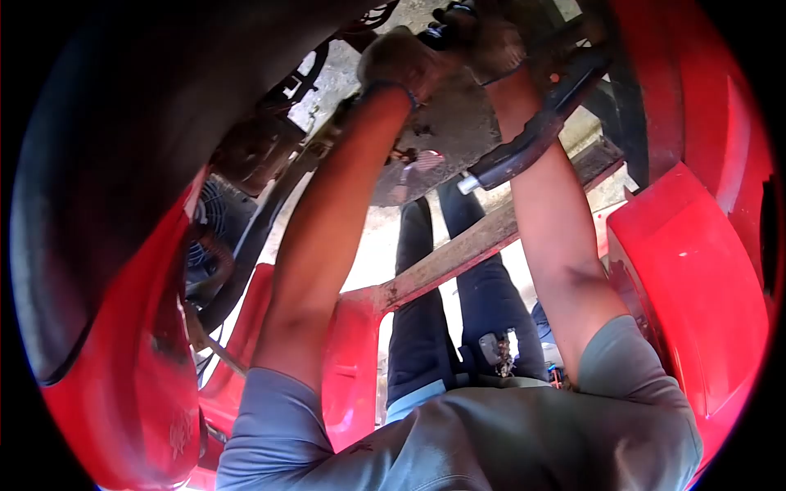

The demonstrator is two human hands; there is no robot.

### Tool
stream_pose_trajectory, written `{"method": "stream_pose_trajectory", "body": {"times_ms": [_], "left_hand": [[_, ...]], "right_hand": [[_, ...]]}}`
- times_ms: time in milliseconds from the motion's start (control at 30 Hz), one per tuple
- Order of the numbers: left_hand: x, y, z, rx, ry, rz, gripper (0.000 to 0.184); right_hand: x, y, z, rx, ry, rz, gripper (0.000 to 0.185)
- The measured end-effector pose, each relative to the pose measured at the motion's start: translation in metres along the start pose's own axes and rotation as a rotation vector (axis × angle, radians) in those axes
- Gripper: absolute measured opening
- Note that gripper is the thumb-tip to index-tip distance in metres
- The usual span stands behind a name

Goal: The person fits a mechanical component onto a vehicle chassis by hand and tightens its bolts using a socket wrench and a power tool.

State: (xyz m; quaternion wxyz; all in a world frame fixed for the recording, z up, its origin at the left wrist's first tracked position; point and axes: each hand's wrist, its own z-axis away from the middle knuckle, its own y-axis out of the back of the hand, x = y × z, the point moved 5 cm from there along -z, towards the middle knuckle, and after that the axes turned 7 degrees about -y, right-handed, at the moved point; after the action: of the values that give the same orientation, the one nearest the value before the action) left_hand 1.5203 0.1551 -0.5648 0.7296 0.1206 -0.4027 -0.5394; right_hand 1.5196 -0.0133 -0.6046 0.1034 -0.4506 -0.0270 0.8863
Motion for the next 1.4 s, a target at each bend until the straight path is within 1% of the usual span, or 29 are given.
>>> {"method": "stream_pose_trajectory", "body": {"times_ms": [100, 167, 200, 267, 300, 400, 467, 500, 567, 600, 633, 700, 733, 800, 833, 867, 900, 933, 967, 1033, 1067, 1100, 1133, 1167, 1233, 1267, 1300, 1367, 1400], "left_hand": [[0.025, 0.037, 0.013, 0.131, -0.002, 0.032, 0.051], [0.014, 0.025, 0.024, 0.100, 0.097, 0.196, 0.048], [0.007, 0.017, 0.028, 0.127, 0.068, 0.172, 0.049], [0.004, 0.021, 0.036, 0.220, 0.027, 0.164, 0.049], [0.003, 0.027, 0.047, 0.265, 0.019, 0.176, 0.047], [0.011, 0.030, 0.087, 0.297, -0.051, 0.441, 0.044], [0.000, 0.027, 0.126, 0.532, -0.126, 0.739, 0.039], [-0.004, 0.018, 0.134, 0.538, -0.121, 0.741, 0.039], [-0.020, 0.012, 0.154, 0.953, -0.169, 0.686, 0.042], [-0.042, 0.004, 0.152, 0.965, -0.117, 0.916, 0.042], [-0.057, 0.004, 0.157, 0.926, -0.129, 0.857, 0.041], [-0.087, 0.003, 0.166, 0.853, -0.157, 0.739, 0.041], [-0.088, 0.003, 0.184, 0.863, 0.045, 0.714, 0.040], [-0.101, -0.036, 0.200, 0.989, 0.310, 1.531, 0.046], [-0.109, -0.071, 0.209, 1.003, 0.279, 1.518, 0.055], [-0.108, -0.103, 0.207, 0.906, 0.431, 2.041, 0.069], [-0.091, -0.127, 0.201, 0.780, 0.409, 2.437, 0.072], [-0.083, -0.142, 0.195, 0.788, 0.407, 2.443, 0.072], [-0.073, -0.159, 0.187, 0.757, 0.469, 2.455, 0.066], [-0.054, -0.182, 0.173, 0.677, 0.577, 2.469, 0.055], [-0.053, -0.186, 0.180, 0.684, 0.586, 2.475, 0.055], [-0.055, -0.176, 0.189, 0.652, 0.381, 2.128, 0.054], [-0.058, -0.168, 0.189, 0.626, 0.274, 1.957, 0.054], [-0.061, -0.161, 0.190, 0.617, 0.177, 1.784, 0.054], [-0.066, -0.174, 0.187, 0.381, 0.189, 2.553, 0.064], [-0.053, -0.135, 0.197, 0.616, 0.557, 2.311, 0.076], [-0.058, -0.138, 0.204, 0.632, 0.560, 2.313, 0.076], [-0.067, -0.142, 0.210, 0.547, 0.364, 2.370, 0.079], [-0.066, -0.139, 0.203, 0.383, 0.064, 2.658, 0.063]], "right_hand": [[0.040, -0.001, -0.021, 0.074, 0.325, -0.282, 0.036], [-0.012, -0.049, 0.062, 0.148, 0.586, 0.794, 0.034], [-0.005, -0.052, 0.062, 0.122, 0.594, 0.781, 0.034], [0.018, -0.048, 0.042, -0.217, 0.476, 0.548, 0.040], [0.027, -0.055, 0.035, -0.246, 0.485, 0.550, 0.040], [0.039, -0.038, 0.013, -0.140, 0.210, 0.202, 0.046], [0.035, -0.052, 0.015, -0.053, 0.232, 0.403, 0.047], [0.032, -0.057, 0.016, -0.027, 0.239, 0.468, 0.048], [0.024, -0.062, 0.018, -0.041, 0.188, 0.563, 0.047], [0.023, -0.063, 0.016, -0.048, 0.176, 0.598, 0.047], [0.016, -0.068, 0.018, -0.029, 0.367, 0.711, 0.046], [0.011, -0.076, 0.035, -0.023, 0.546, 0.812, 0.044], [-0.011, -0.086, 0.054, 0.031, 0.512, 0.850, 0.043], [-0.030, -0.096, 0.062, 0.087, 0.499, 0.878, 0.042], [-0.021, -0.093, 0.060, 0.084, 0.495, 0.874, 0.042], [-0.006, -0.088, 0.047, 0.032, 0.443, 0.772, 0.041], [0.008, -0.083, 0.034, 0.001, 0.421, 0.725, 0.040], [0.021, -0.078, 0.020, -0.029, 0.399, 0.678, 0.040], [0.043, -0.068, 0.002, -0.101, 0.116, 0.161, 0.040], [0.035, -0.072, 0.005, -0.167, -0.160, -0.352, 0.039], [0.034, -0.073, 0.017, -0.052, -0.329, -0.545, 0.033], [0.035, -0.079, 0.031, 0.066, -0.501, -0.731, 0.026], [0.038, -0.077, 0.029, 0.055, -0.501, -0.717, 0.026], [0.036, -0.073, 0.026, -0.018, -0.388, -0.528, 0.017], [0.021, -0.078, 0.035, -0.089, -0.284, -0.344, 0.012], [0.001, -0.097, 0.060, -0.021, -0.417, -0.511, 0.014], [-0.011, -0.114, 0.076, 0.043, -0.548, -0.679, 0.020], [-0.007, -0.122, 0.071, 0.115, -0.552, -0.609, 0.026], [0.000, -0.122, 0.060, 0.091, -0.541, -0.652, 0.026]]}}
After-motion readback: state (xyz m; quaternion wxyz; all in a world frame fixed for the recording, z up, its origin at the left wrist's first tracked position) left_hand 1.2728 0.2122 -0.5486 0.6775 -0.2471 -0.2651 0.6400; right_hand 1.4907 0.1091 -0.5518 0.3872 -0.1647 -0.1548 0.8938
